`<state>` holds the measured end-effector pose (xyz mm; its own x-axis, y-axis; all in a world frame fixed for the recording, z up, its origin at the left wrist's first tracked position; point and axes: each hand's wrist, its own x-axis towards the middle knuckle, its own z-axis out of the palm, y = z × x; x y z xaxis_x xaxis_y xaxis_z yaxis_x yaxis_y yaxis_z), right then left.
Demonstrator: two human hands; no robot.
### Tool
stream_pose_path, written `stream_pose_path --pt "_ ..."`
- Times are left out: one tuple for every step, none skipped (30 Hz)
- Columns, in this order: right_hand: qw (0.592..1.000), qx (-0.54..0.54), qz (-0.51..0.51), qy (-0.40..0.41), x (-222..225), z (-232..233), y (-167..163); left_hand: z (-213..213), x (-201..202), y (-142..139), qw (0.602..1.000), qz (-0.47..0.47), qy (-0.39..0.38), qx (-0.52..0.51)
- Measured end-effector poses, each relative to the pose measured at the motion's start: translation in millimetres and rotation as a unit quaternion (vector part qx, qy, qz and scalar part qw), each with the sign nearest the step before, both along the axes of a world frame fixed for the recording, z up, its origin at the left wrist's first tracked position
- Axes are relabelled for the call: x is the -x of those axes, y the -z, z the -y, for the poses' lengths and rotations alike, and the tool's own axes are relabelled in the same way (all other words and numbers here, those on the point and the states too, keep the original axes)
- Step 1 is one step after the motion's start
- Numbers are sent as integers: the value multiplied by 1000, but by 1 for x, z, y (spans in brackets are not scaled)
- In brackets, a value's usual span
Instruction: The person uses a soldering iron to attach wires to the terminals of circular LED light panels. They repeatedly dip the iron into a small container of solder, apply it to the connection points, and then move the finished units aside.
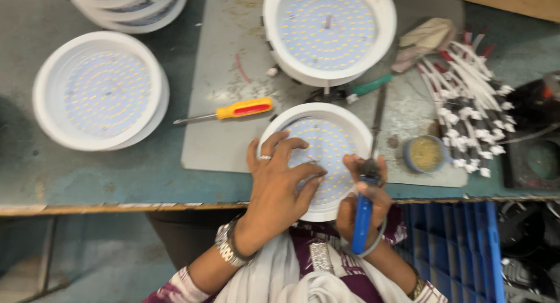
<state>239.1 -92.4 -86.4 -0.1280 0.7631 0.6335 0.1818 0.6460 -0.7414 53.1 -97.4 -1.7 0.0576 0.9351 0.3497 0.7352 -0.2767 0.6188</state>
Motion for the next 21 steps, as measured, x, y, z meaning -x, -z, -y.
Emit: stream_pose_path --pt "1000 0 12 -1 -3 4 2 2 -3 2 1000 -14 -3 16" --pt "1000 -2 27 5 -4 8 3 3 -4 5 999 -26 1 28" --pt "999 -4 43 15 -6 11 4 2 -6 8 998 -38 9 39" --pt "999 -10 45 10 -8 14 4 2 -5 12 998 -40 8 40" --pt "999 -15 47 6 -9 14 3 0 -5 14 998 -41 9 42" --pt "1000 -4 17 8 -5 18 3 2 -3 18 998 -44 14 33" --pt "1000 8 -12 8 -7 9 -2 -8 -6 20 998 -44 17 29" --pt "1000 0 19 18 -9 11 -2 -7 -7 25 998 -61 17 14" --pt "998 -8 51 26 -6 7 -9 -11 -2 23 997 -76 14 -2" --pt "996 -11 81 31 -8 7 -12 -12 -3 26 996 -93 7 -4" --pt "995 -5 96 32 -10 6 -17 -13 -4 28 994 -110 -2 -5" --pt "994 3 109 30 -12 7 -21 -12 -4 31 992 -128 -14 -5" --pt "992 10 121 26 -13 8 -27 -12 -5 32 991 -134 -19 -9" --pt "992 13 121 28 -18 8 -27 -13 -11 40 989 -143 -27 -13" --pt "992 16 121 28 -19 8 -30 -14 -13 44 988 -151 -36 -17" --pt "992 19 119 25 -22 6 -31 -16 -15 50 984 -171 -46 -10" --pt "992 23 122 27 -21 8 -32 -15 -14 54 980 -189 -58 -4" --pt "992 28 122 25 -22 8 -33 -15 -14 57 975 -209 -72 4" --pt "992 32 123 22 -21 8 -34 -15 -12 59 978 -197 -70 -1" --pt "992 35 121 24 -21 8 -34 -15 -11 60 980 -185 -70 -7" --pt "992 37 119 25 -21 9 -35 -17 -10 60 982 -172 -70 -14"
